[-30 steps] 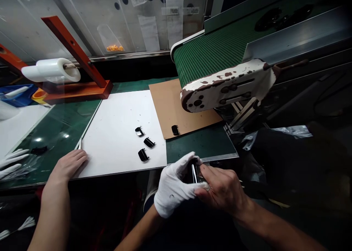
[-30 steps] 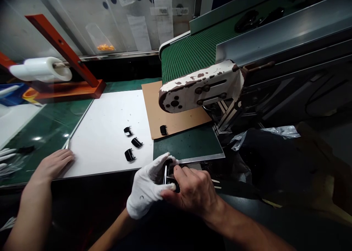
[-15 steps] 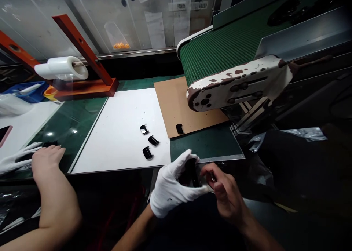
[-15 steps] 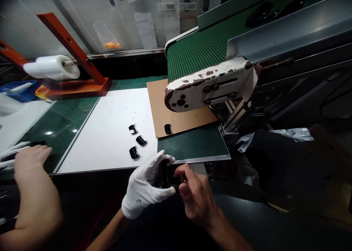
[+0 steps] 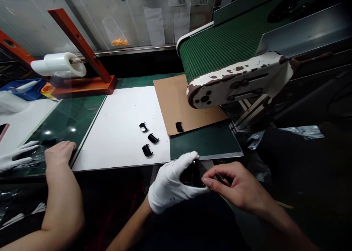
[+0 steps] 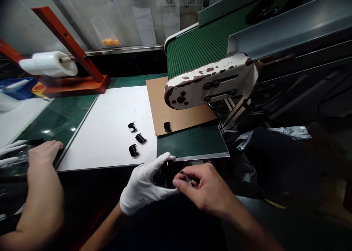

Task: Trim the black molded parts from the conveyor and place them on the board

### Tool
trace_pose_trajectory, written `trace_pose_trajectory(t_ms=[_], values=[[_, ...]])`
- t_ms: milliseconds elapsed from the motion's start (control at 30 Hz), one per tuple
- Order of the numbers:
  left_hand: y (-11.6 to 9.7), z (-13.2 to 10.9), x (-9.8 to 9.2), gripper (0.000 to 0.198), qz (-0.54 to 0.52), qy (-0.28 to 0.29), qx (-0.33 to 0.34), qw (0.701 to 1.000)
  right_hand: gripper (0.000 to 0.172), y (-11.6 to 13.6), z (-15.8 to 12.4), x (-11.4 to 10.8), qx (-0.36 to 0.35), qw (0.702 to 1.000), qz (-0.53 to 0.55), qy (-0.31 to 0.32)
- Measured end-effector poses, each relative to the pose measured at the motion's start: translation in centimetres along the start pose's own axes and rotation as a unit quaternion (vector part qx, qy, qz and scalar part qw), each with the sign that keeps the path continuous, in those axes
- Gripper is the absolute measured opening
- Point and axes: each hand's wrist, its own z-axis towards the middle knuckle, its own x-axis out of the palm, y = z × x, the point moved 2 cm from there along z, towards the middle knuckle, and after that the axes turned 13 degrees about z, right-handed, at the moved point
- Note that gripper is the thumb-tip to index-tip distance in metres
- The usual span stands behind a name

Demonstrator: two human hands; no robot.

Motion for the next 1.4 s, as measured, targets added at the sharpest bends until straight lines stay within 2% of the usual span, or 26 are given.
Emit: trace_pose_trajectory(t_ms=[133,300,467,733,867,933,1000,1067,1133,1200,1267,1400], values=[[0.1,0.1,0.1,0.079,0.021,0.001,0.021,1.0,0.023,-0.1,0.3,-0.2,0.034,0.999,-0.032,0.012],[0.0,0.0,0.0,0.074,0.021,0.004,0.014,1.0,0.019,-0.1,0.5,-0.1,0.018,0.998,-0.044,0.028],[0.2,-0.1,0.1,0.079,-0.01,0.034,-0.013,0.999,0.02,0.1,0.5,-0.2,0.002,0.999,-0.001,0.042],[0.0,0.0,0.2,0.076,-0.008,0.022,-0.013,1.0,0.02,-0.2,0.4,-0.2,0.026,0.998,0.05,0.038],[-0.2,0.2,0.1,0.074,-0.045,0.034,-0.029,0.998,0.015,-0.2,0.6,0.0,0.017,0.998,0.06,0.031],[-0.3,0.1,0.2,0.076,-0.088,0.052,-0.051,0.993,0.017,-0.5,0.8,0.1,-0.001,0.999,0.048,0.016],[-0.2,0.0,0.3,0.081,-0.135,0.071,-0.076,0.985,0.021,-1.0,1.0,0.0,-0.024,0.999,-0.002,-0.03],[-0.1,-0.1,0.4,0.082,-0.163,0.078,-0.094,0.979,0.026,-1.8,1.1,-0.3,-0.048,0.986,-0.096,-0.127],[0.0,-0.1,0.5,0.081,-0.17,0.073,-0.102,0.977,0.023,-2.6,1.0,-0.7,-0.064,0.957,-0.169,-0.225],[0.0,0.0,0.4,0.079,-0.173,0.069,-0.106,0.977,0.018,-3.1,0.6,-1.0,-0.067,0.943,-0.166,-0.28],[-0.1,0.1,0.4,0.077,-0.169,0.069,-0.109,0.977,0.02,-3.4,0.0,-1.1,-0.061,0.953,-0.108,-0.276],[-0.2,0.3,0.5,0.072,-0.124,0.067,-0.105,0.984,0.02,-2.8,-1.1,-0.7,-0.053,0.98,-0.021,-0.192]])
